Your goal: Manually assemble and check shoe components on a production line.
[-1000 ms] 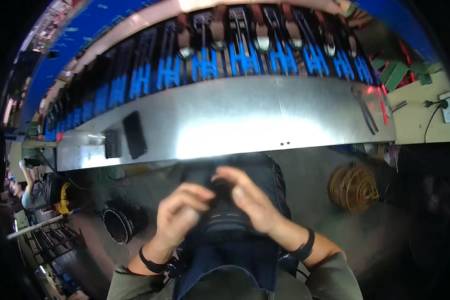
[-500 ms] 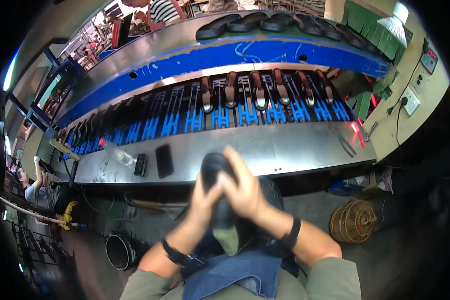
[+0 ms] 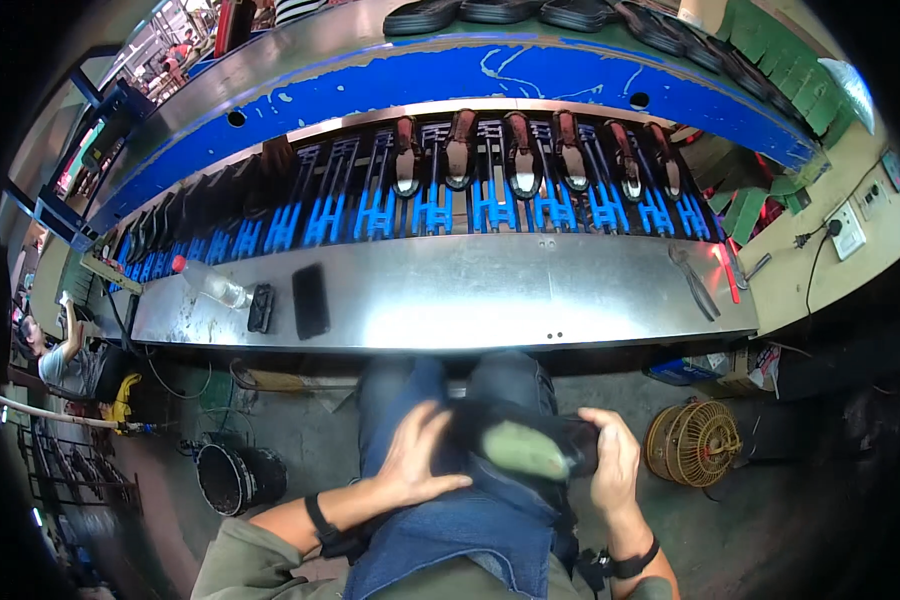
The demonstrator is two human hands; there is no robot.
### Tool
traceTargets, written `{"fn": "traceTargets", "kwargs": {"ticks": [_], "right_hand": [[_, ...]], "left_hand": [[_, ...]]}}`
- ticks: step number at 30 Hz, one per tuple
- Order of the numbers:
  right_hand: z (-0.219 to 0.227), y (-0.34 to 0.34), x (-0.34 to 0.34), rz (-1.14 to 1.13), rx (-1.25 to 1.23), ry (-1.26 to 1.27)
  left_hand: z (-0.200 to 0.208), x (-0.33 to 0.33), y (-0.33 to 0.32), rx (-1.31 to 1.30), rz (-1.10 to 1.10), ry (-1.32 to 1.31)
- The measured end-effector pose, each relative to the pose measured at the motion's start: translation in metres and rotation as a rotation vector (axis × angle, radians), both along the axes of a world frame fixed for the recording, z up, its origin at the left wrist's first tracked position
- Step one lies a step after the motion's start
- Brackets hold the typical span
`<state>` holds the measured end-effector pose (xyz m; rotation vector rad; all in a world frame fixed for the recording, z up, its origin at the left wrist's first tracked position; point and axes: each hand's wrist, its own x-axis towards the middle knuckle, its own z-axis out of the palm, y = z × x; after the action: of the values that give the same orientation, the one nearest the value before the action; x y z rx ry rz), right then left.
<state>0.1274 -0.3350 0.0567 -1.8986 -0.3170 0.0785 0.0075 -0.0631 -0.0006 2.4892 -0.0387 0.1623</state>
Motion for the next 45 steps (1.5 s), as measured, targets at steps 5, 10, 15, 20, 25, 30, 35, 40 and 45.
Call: {"fn": "traceTargets", "kwargs": {"ticks": [5, 10, 15, 20, 25, 30, 35, 40, 45], "right_hand": [[-0.072, 0.019, 0.067, 0.11, -0.05, 0.315], [-0.029, 0.163, 0.207, 0.54, 0.148, 0.636], [-0.124, 0.363, 0.364, 0.429, -0.256, 0.131], [-0.171, 0.51, 0.37, 0.354, -0.537, -0.513], [-0.204, 0.461, 0.419, 0.367, -0.454, -0.338], [-0.087, 0.331, 0.307, 0.611, 0.008, 0.351], [-0.086, 0.121, 0.208, 0.451, -0.166, 0.109], [-0.125, 0.025, 0.124, 0.088, -0.398, -0.33], [-0.128, 0.046, 0.123, -0.025, -0.332, -0.333]], "left_hand": [[-0.051, 0.088, 0.003, -0.404, -0.424, -0.077], [-0.009, 0.129, 0.087, -0.605, 0.124, 0.118], [0.006, 0.275, 0.281, -0.978, 0.617, -0.156], [-0.103, 0.326, 0.51, 0.478, 0.624, -0.113], [-0.14, 0.367, 0.528, 0.267, 0.635, 0.102], [-0.059, 0.275, 0.428, 0.394, 0.457, 0.208], [0.079, 0.271, 0.223, 0.264, -0.385, -0.163], [0.25, 0.348, 0.107, 0.518, -0.599, -0.681], [0.298, 0.445, 0.158, 0.639, -0.001, -0.395]]}}
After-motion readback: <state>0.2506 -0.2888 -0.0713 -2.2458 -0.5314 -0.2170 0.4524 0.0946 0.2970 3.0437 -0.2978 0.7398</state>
